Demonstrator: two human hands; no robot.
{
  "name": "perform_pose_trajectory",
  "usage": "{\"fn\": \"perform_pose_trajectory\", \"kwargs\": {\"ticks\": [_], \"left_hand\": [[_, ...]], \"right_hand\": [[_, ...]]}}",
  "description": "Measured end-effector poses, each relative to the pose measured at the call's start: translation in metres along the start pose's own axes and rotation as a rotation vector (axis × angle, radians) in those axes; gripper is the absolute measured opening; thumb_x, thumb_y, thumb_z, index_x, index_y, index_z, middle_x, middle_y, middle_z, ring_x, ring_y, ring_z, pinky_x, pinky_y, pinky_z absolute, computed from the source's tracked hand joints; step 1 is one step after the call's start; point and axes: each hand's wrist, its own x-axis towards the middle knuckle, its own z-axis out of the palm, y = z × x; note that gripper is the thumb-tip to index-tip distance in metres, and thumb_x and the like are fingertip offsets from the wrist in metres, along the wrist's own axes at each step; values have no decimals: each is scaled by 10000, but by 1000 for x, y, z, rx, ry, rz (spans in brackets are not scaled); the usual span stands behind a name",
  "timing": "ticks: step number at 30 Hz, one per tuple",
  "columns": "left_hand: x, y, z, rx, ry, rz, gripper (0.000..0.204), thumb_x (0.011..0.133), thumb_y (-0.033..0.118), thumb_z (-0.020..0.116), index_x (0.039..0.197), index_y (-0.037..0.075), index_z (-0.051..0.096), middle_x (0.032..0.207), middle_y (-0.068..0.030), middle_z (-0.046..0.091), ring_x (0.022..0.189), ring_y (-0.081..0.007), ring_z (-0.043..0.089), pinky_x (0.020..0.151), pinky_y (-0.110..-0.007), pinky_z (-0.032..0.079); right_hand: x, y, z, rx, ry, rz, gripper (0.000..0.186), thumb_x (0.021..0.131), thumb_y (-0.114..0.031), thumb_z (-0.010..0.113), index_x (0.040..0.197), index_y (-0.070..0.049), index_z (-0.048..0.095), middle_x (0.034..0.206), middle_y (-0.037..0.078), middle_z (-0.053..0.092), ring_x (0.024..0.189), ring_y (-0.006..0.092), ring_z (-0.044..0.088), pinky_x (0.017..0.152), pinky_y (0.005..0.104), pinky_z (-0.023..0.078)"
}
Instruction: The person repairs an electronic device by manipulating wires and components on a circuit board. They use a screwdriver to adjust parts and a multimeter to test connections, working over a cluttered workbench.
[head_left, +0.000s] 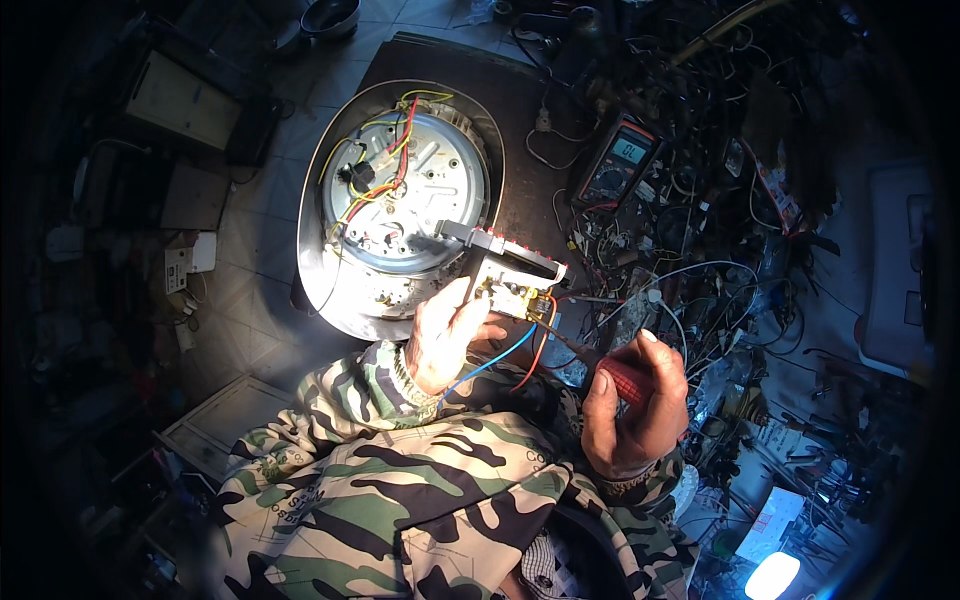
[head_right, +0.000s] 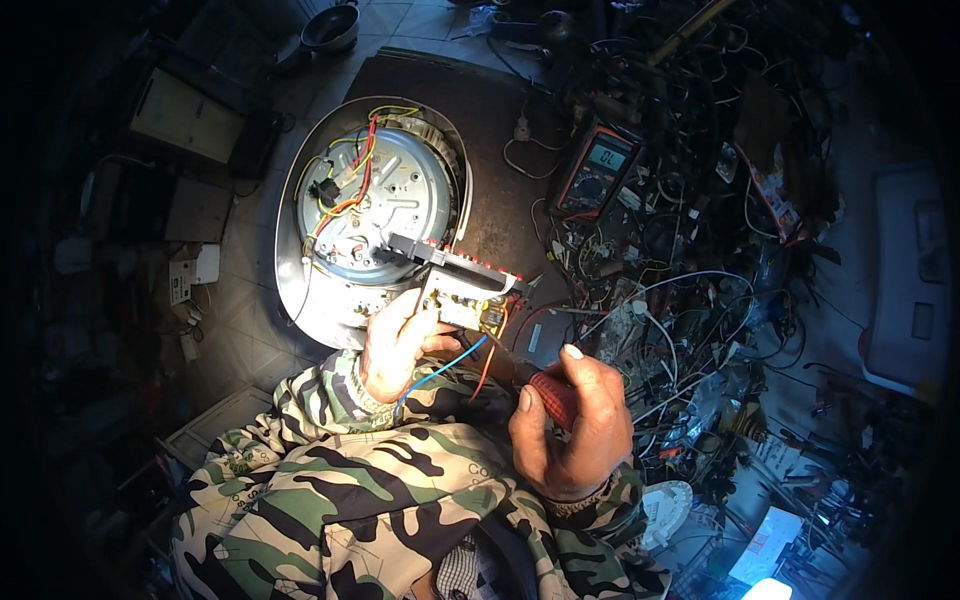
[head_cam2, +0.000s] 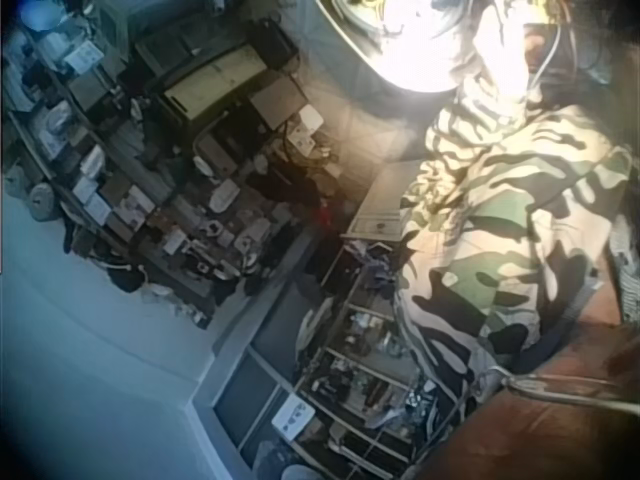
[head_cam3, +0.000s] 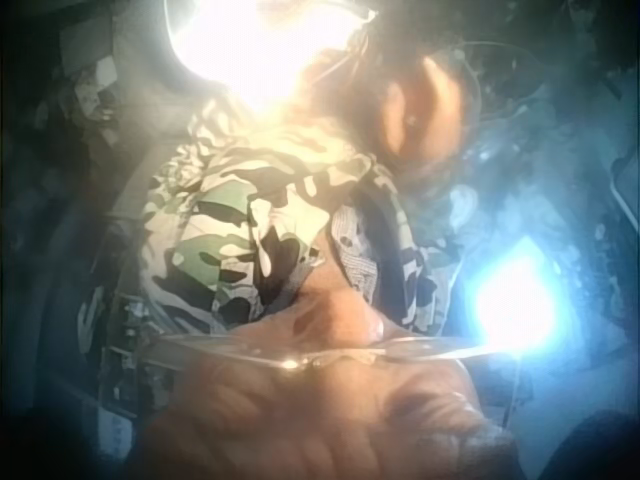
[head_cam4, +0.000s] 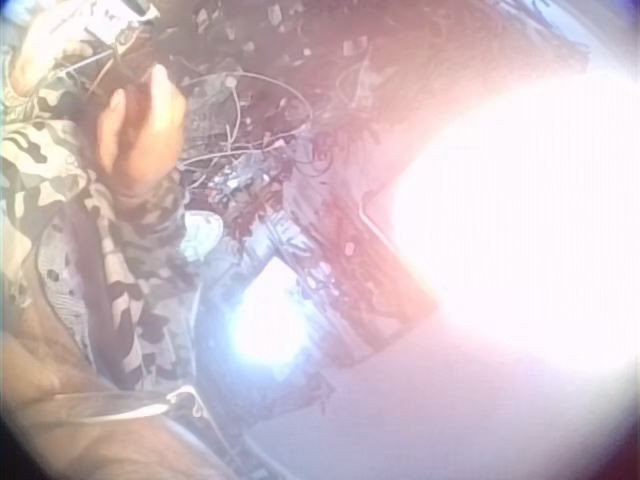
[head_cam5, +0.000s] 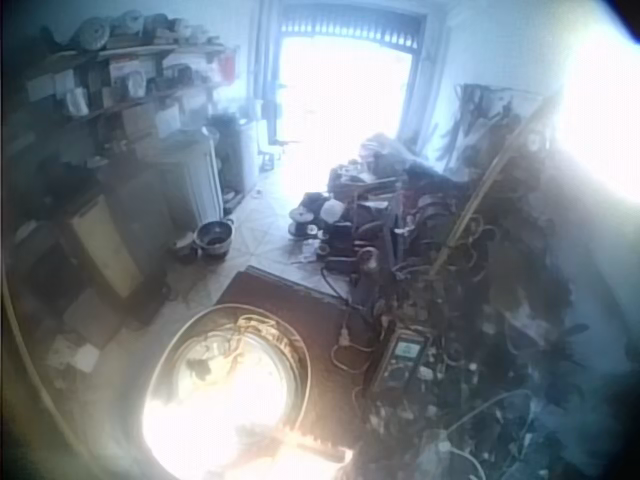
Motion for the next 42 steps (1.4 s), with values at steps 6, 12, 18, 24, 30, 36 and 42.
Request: {"fn": "perform_pose_trajectory", "kwargs": {"ticks": [6,12,18,24,30,36,42], "left_hand": [[1,1,1,-15,-8,1,387,1038,215,473,1327,-40,508,1205,-157,636,1060,-233,649,870,-352,569],[0,1,0,11,14,4,387,1036,218,480,1324,-39,514,1207,-155,636,1057,-231,650,867,-353,571],[1,2,1,33,34,-8,388,1038,224,481,1323,-36,517,1208,-157,639,1057,-233,654,861,-351,573],[2,3,6,9,65,34,348,1026,168,491,1298,-45,532,1124,-157,661,983,-211,670,809,-332,591],[2,0,4,-18,95,28,330,1016,135,501,1288,-49,538,1083,-155,673,963,-202,677,786,-328,600],[1,2,5,-23,103,13,333,1012,135,509,1288,-48,540,1091,-154,670,960,-201,676,785,-324,599],[2,2,5,-24,115,17,330,1011,137,507,1280,-51,547,1094,-154,667,958,-202,676,776,-319,599]], "right_hand": [[7,6,-4,5,-15,1,437,759,32,722,1152,73,534,900,189,636,673,289,643,621,336,534],[15,3,-12,-85,-118,26,355,751,2,765,1050,52,581,868,169,642,667,283,647,580,342,520],[20,0,-10,-144,-141,-54,247,732,-47,809,903,1,638,821,141,623,645,274,635,549,341,502],[24,-6,-8,-222,-105,7,281,709,-16,814,926,9,637,842,137,628,665,286,647,561,347,511],[18,-4,-15,-254,-250,66,272,740,-60,818,940,7,647,848,145,625,673,278,651,570,350,514],[21,5,-8,-42,-130,16,315,755,-83,819,973,35,625,878,191,627,684,297,650,577,350,521],[16,-1,-20,-212,-296,102,253,745,21,784,932,31,614,828,163,618,635,274,625,552,344,504]]}}
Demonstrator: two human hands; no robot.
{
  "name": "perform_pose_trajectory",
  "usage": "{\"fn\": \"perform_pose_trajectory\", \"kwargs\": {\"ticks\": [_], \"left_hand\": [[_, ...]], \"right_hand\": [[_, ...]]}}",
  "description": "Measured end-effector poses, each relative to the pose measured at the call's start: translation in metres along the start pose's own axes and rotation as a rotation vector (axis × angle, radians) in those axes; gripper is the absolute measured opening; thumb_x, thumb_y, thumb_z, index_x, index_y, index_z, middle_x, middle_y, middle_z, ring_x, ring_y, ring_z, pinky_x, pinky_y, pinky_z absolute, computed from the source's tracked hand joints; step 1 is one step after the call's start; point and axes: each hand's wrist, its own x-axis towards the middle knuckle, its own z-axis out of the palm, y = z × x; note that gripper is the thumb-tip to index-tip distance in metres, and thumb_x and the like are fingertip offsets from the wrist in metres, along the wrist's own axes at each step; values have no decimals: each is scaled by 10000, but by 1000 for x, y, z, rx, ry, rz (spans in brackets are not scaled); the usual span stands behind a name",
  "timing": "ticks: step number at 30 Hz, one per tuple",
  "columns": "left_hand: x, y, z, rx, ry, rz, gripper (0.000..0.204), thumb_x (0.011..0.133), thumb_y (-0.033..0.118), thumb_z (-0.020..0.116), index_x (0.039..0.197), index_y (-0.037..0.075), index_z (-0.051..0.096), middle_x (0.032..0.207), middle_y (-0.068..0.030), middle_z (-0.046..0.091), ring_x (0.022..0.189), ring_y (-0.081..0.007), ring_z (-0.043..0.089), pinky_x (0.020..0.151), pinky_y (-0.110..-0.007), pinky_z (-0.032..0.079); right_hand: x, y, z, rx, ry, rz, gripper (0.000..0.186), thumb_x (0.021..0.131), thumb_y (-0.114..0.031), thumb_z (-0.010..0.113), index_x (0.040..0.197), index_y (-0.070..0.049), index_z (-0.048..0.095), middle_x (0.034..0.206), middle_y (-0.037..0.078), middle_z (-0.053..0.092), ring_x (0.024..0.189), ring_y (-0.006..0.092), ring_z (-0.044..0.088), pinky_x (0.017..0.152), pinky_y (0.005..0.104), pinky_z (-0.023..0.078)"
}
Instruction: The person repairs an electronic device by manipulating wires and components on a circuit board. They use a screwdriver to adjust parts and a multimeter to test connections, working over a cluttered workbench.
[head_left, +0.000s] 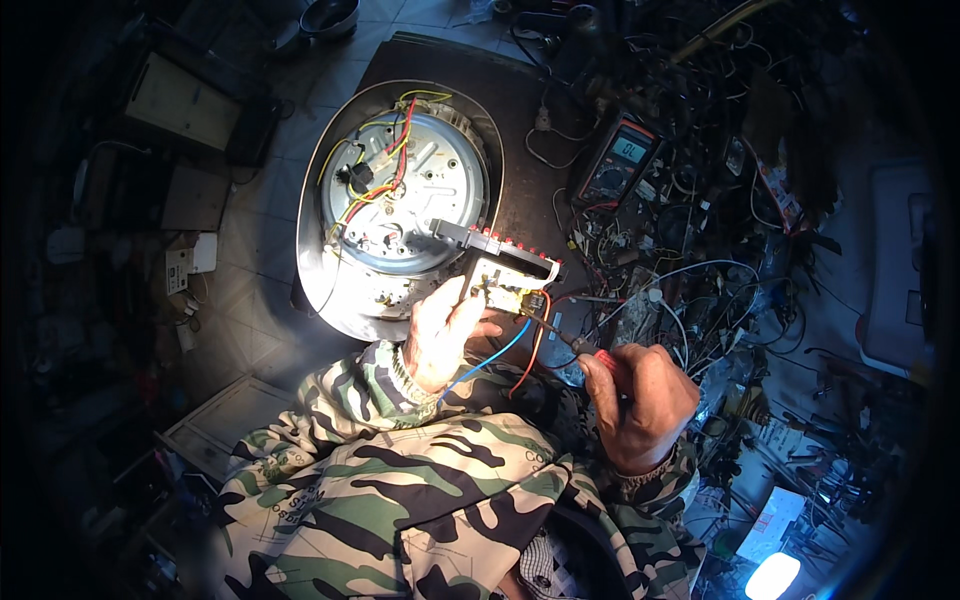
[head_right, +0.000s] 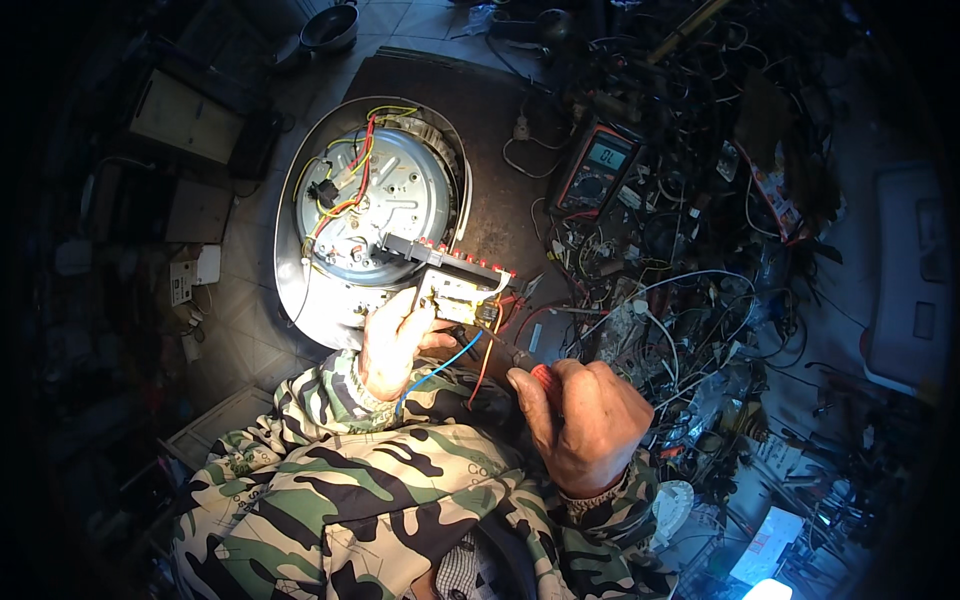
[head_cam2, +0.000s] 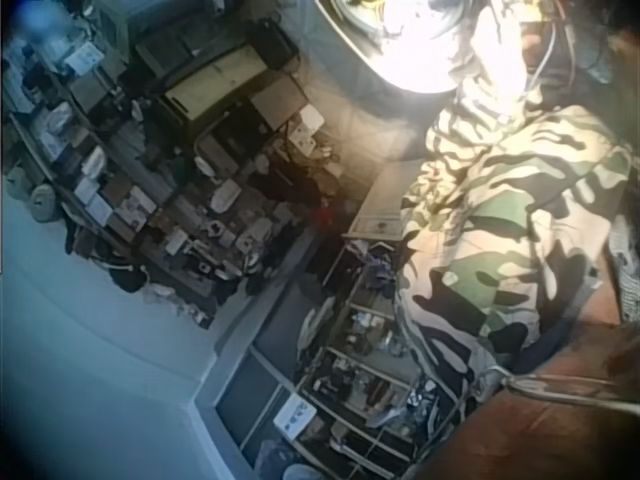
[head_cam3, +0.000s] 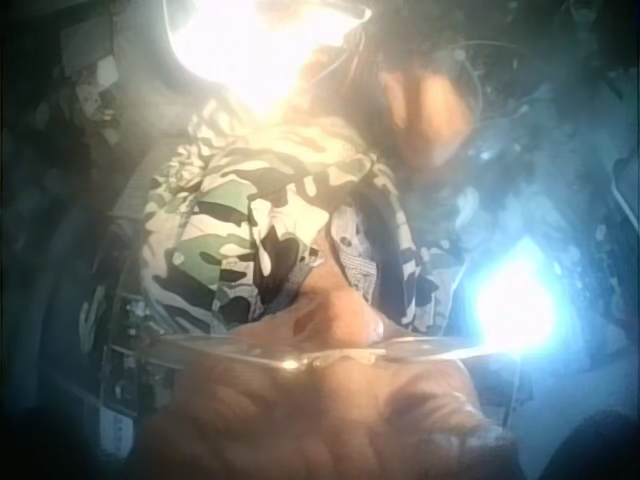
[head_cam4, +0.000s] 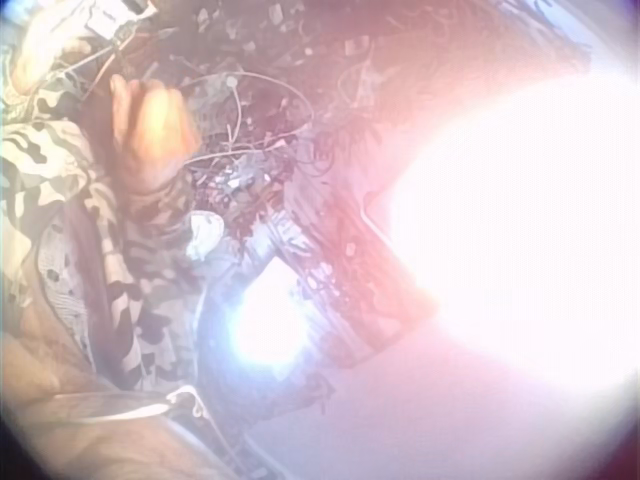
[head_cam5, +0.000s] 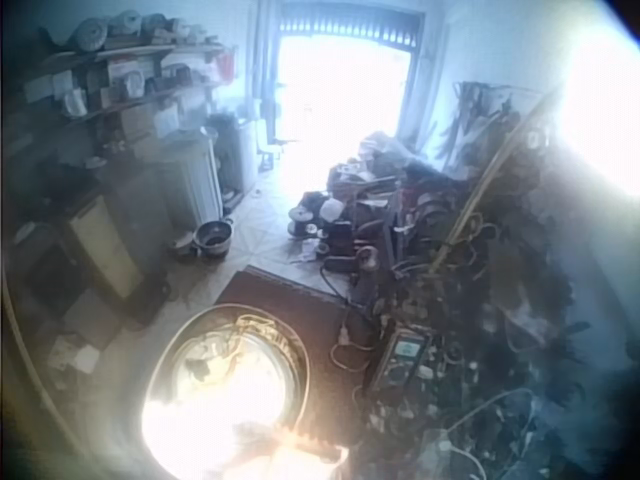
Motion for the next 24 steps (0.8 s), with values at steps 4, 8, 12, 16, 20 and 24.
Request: {"fn": "perform_pose_trajectory", "kwargs": {"ticks": [4,8,12,16,20,24], "left_hand": [[3,-6,-4,-6,-13,-2,338,1014,155,505,1277,-54,548,1091,-155,668,958,-201,676,775,-320,599],[1,-3,0,5,8,-4,333,1014,158,508,1265,-56,551,1094,-157,668,949,-201,679,774,-322,599],[3,-4,-1,9,-13,14,321,1010,143,512,1255,-60,552,1074,-158,674,931,-201,684,765,-322,602],[1,-4,1,14,10,-12,321,1009,143,512,1252,-64,552,1052,-159,679,916,-197,685,760,-326,604],[3,-8,-2,24,-10,7,317,1011,146,508,1244,-63,554,1048,-157,679,908,-192,685,758,-328,603],[2,-6,1,30,-1,-14,307,1012,143,504,1236,-60,557,1043,-153,679,908,-192,684,764,-327,601]], "right_hand": [[8,6,14,118,174,-79,278,745,-48,821,924,27,622,808,138,611,596,248,611,534,336,485],[-3,9,6,5,-35,10,350,735,-10,816,1017,49,619,966,179,614,682,262,649,599,339,524],[8,1,14,157,177,18,271,728,-30,825,910,4,627,816,141,618,641,255,634,558,329,498],[4,4,10,38,76,17,259,727,-29,820,894,-4,623,792,127,621,631,263,632,548,337,490],[5,7,18,82,192,13,249,727,-55,829,859,-8,624,739,111,599,599,255,621,521,342,472],[9,9,17,99,149,-16,250,733,-71,835,849,-3,624,742,112,606,598,249,622,520,340,475]]}}
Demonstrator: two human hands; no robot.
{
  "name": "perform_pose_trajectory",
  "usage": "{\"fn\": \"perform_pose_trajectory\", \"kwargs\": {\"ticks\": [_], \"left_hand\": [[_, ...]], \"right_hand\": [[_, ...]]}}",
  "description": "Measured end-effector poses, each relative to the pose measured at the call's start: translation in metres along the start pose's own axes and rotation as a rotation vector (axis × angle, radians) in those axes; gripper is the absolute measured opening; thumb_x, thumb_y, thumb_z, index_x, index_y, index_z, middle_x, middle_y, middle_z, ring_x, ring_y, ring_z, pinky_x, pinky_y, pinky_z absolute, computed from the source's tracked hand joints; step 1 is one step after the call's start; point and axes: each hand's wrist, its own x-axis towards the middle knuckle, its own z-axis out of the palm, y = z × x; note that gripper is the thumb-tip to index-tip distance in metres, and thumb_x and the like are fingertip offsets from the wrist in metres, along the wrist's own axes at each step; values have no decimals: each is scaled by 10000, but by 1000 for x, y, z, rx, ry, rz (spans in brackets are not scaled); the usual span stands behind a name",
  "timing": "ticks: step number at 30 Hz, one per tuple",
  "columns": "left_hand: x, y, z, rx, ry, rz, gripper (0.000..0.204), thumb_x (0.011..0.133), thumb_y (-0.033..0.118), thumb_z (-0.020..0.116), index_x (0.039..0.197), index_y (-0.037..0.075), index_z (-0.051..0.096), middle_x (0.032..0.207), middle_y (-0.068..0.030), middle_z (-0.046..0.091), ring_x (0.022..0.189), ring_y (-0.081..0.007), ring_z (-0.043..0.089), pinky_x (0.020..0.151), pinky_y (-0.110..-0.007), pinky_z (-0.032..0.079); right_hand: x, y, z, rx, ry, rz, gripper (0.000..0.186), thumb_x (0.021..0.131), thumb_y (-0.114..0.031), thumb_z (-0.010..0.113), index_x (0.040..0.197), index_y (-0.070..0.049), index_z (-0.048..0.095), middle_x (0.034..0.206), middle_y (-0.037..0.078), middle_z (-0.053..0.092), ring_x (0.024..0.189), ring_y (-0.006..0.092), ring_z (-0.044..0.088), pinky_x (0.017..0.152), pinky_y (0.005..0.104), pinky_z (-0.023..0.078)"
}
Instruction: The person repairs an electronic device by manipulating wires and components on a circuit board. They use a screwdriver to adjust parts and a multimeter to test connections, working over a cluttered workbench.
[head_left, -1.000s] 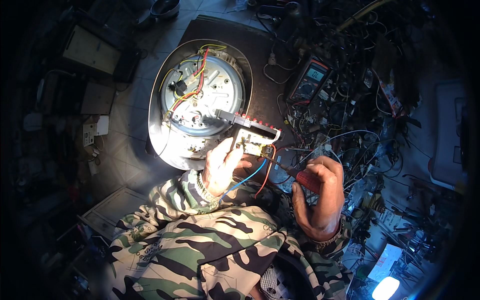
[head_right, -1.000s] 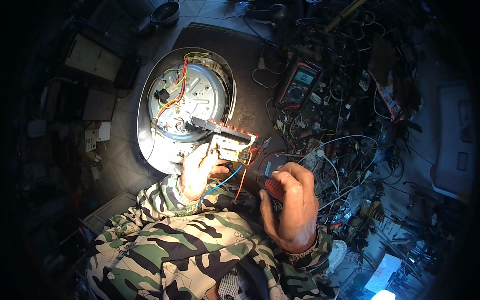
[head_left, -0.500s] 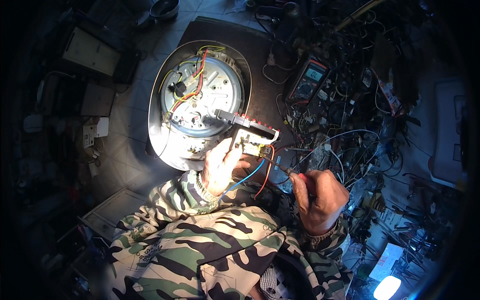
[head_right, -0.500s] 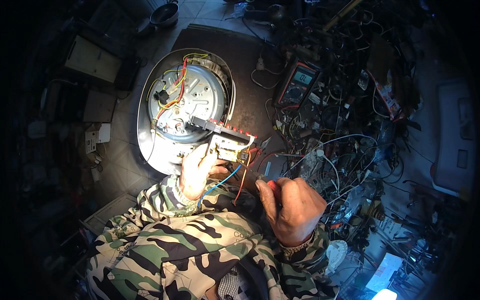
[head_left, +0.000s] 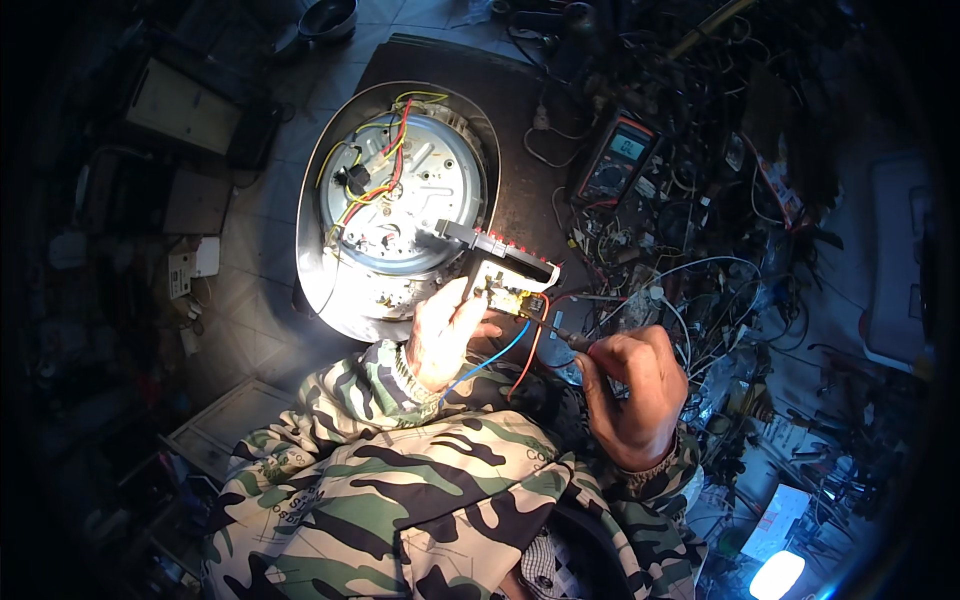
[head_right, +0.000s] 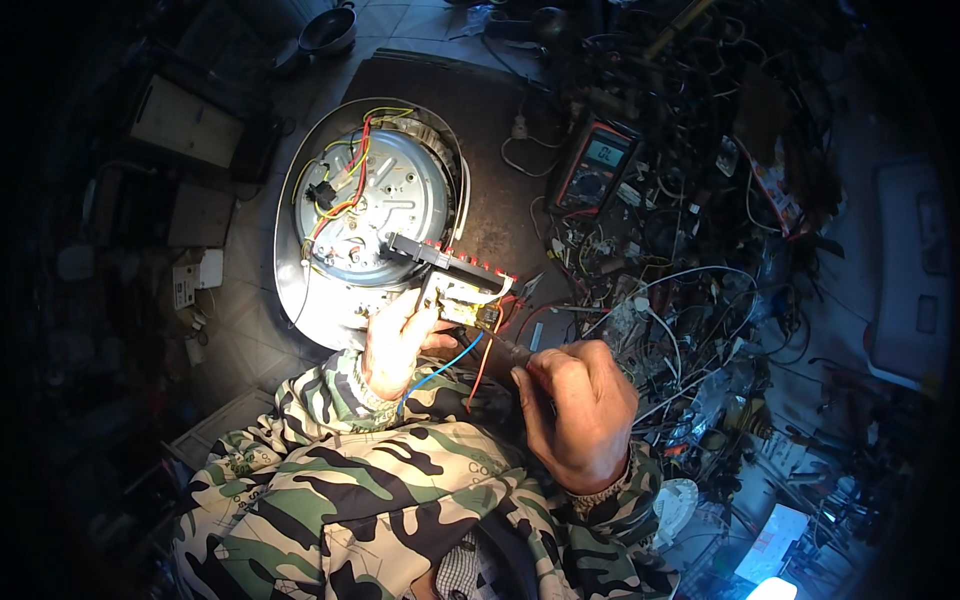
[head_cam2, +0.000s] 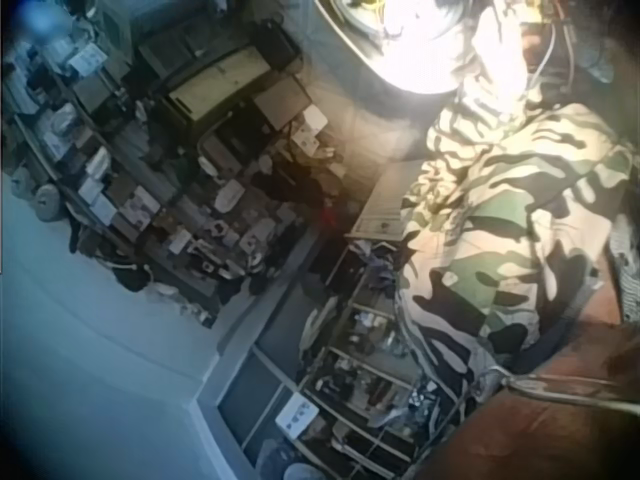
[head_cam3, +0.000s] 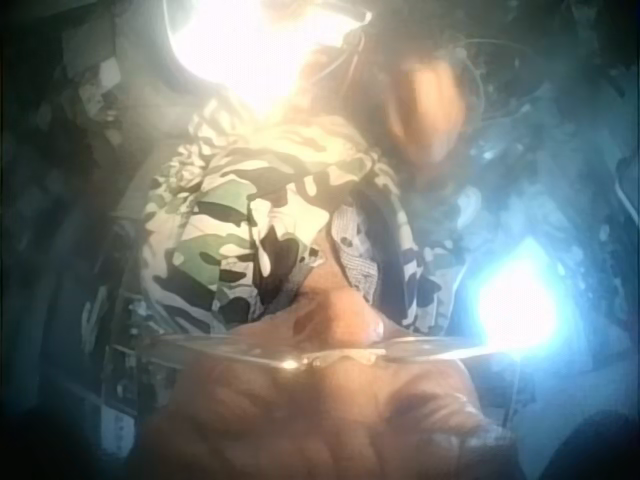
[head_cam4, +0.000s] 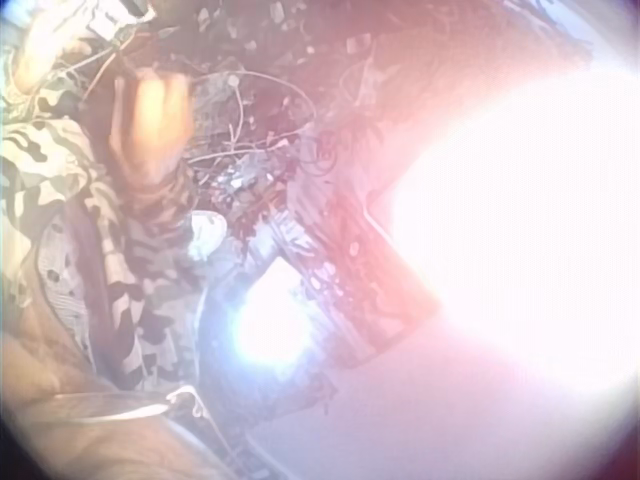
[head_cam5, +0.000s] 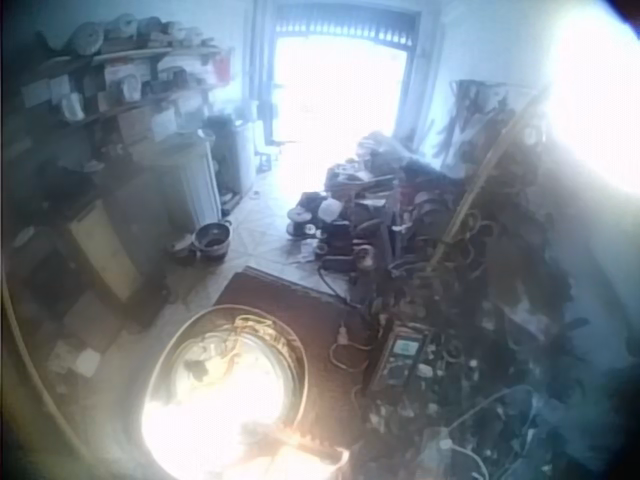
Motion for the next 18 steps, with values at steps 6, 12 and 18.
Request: {"fn": "perform_pose_trajectory", "kwargs": {"ticks": [6,12,18], "left_hand": [[3,1,0,-2,-5,-13,302,1013,136,499,1234,-61,556,1046,-148,675,923,-194,680,773,-325,598],[2,1,0,1,13,-34,303,1014,130,497,1246,-56,556,1052,-142,671,921,-187,676,771,-323,598],[1,-1,1,-2,16,-41,306,1014,127,497,1254,-53,556,1079,-140,665,924,-182,669,775,-319,596]], "right_hand": [[-3,5,-1,54,-29,23,264,744,-43,817,902,10,612,782,116,615,633,244,632,552,336,497],[-8,3,-6,-1,-91,86,258,749,-22,808,904,17,605,806,140,622,639,256,639,546,329,492],[-3,8,-1,84,-53,38,271,742,-32,818,903,28,608,829,157,629,647,255,640,548,324,492]]}}
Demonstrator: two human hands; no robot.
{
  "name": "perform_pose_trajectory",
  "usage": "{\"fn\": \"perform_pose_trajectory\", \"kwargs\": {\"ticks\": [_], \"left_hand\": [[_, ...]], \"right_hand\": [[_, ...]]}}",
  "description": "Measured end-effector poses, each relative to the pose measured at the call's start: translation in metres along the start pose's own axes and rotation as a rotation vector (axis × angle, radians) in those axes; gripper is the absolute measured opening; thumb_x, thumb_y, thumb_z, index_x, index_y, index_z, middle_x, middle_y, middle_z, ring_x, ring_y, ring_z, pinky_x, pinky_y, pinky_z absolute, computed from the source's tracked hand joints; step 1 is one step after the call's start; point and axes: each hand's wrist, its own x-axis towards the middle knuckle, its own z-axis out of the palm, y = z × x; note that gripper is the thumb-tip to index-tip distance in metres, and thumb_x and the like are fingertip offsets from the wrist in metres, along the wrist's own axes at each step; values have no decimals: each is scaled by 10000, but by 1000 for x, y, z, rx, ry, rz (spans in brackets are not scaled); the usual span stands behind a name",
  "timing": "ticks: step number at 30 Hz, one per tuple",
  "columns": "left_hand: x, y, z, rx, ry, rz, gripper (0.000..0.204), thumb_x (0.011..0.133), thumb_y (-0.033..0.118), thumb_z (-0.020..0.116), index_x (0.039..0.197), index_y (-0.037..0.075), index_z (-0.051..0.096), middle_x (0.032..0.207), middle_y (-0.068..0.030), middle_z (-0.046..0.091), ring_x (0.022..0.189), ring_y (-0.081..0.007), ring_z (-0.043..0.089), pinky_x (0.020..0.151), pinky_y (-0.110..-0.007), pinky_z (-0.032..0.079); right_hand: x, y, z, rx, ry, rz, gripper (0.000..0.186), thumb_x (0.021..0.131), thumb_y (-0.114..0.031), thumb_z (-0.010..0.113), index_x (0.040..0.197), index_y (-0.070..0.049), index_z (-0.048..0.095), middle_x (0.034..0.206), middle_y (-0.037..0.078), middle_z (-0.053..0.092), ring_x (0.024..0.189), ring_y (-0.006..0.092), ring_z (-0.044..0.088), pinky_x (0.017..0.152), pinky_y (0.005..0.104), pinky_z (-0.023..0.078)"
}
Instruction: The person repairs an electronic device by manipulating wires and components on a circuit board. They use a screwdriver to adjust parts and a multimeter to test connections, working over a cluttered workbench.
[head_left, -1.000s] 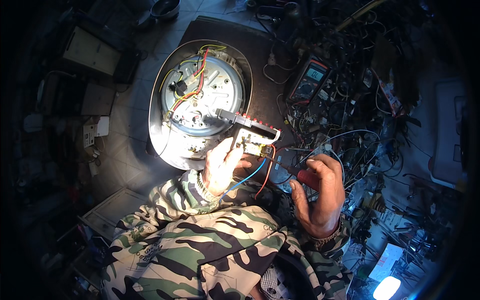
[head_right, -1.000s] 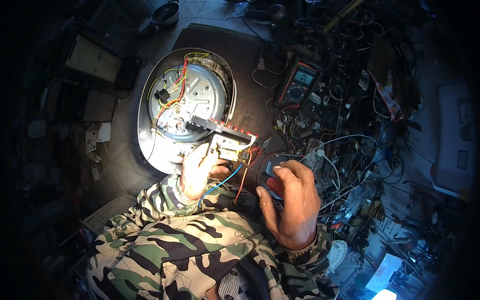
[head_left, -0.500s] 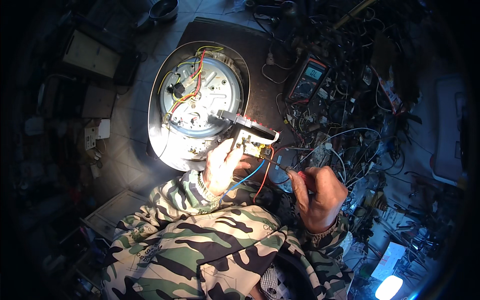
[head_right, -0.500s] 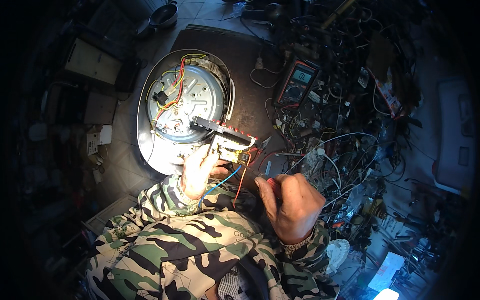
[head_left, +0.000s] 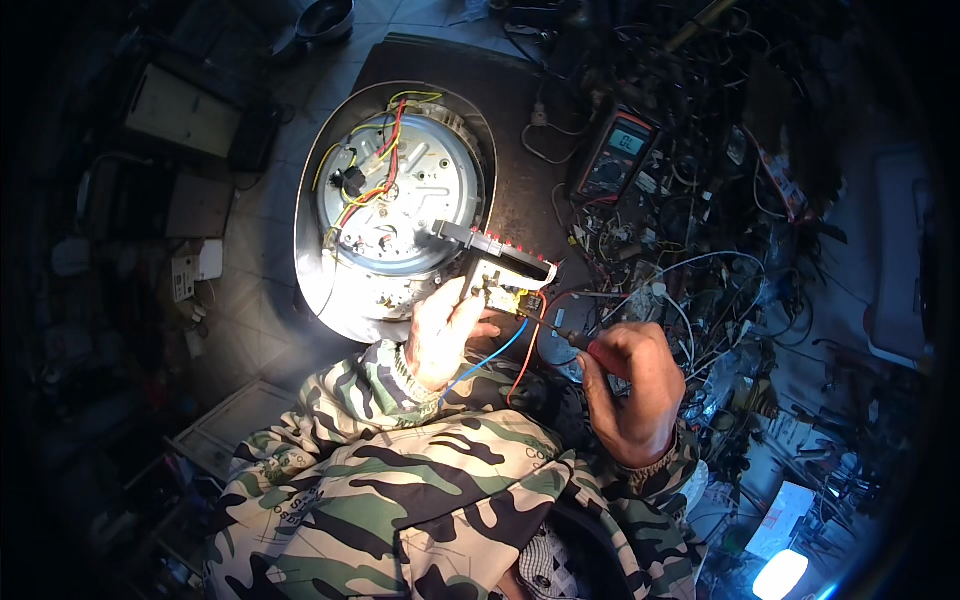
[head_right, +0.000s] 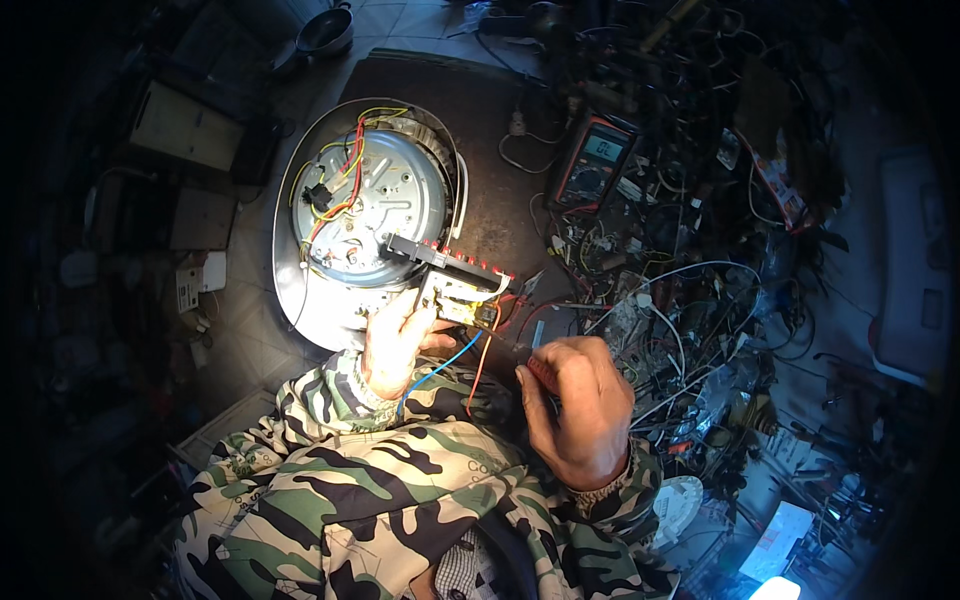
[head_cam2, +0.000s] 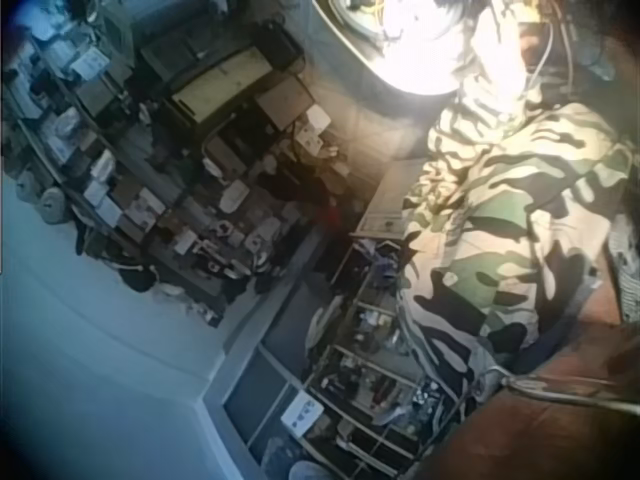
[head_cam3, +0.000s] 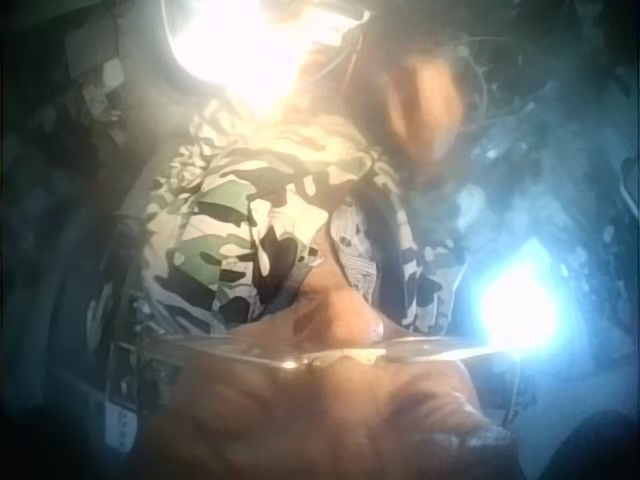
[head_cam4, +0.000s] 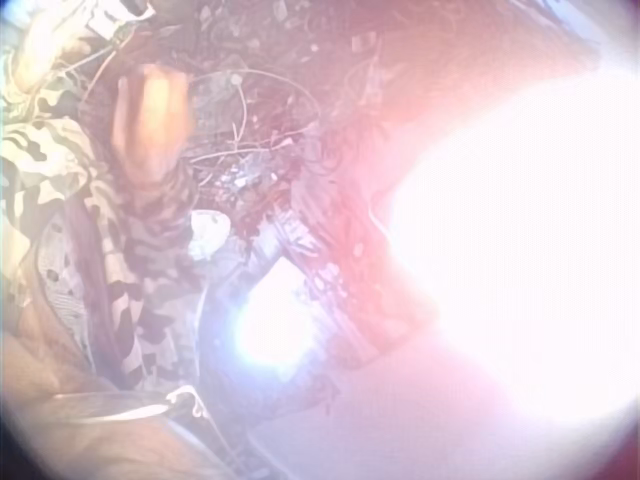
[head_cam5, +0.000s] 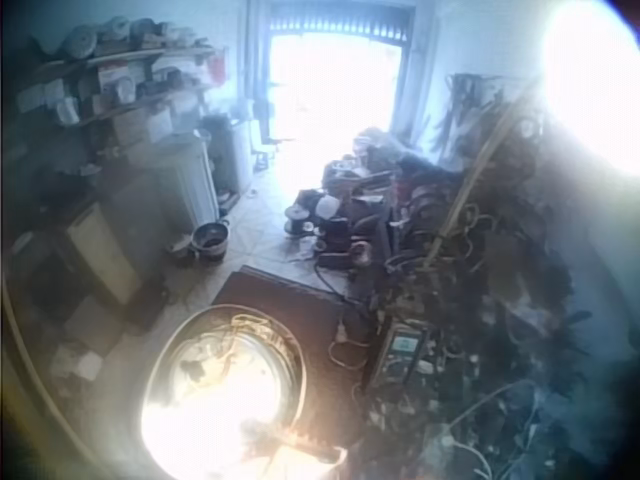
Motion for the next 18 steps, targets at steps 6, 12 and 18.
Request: {"fn": "perform_pose_trajectory", "kwargs": {"ticks": [6,12,18], "left_hand": [[2,5,0,13,-16,25,314,1020,145,492,1257,-51,557,1084,-142,671,939,-193,674,777,-323,594],[0,3,-1,21,0,22,316,1023,149,487,1255,-54,558,1063,-144,682,931,-196,680,780,-325,594],[-1,2,0,14,-22,17,317,1026,152,482,1258,-51,552,1057,-141,681,929,-197,681,781,-326,594]], "right_hand": [[-3,-2,1,-4,42,25,297,739,-10,808,950,41,605,864,172,634,685,260,649,575,327,510],[-12,0,-1,-61,-40,78,301,739,-30,824,936,44,609,874,166,629,653,252,651,565,318,519],[-10,4,5,54,36,-21,297,737,-48,833,917,21,608,837,150,628,631,232,645,548,312,515]]}}
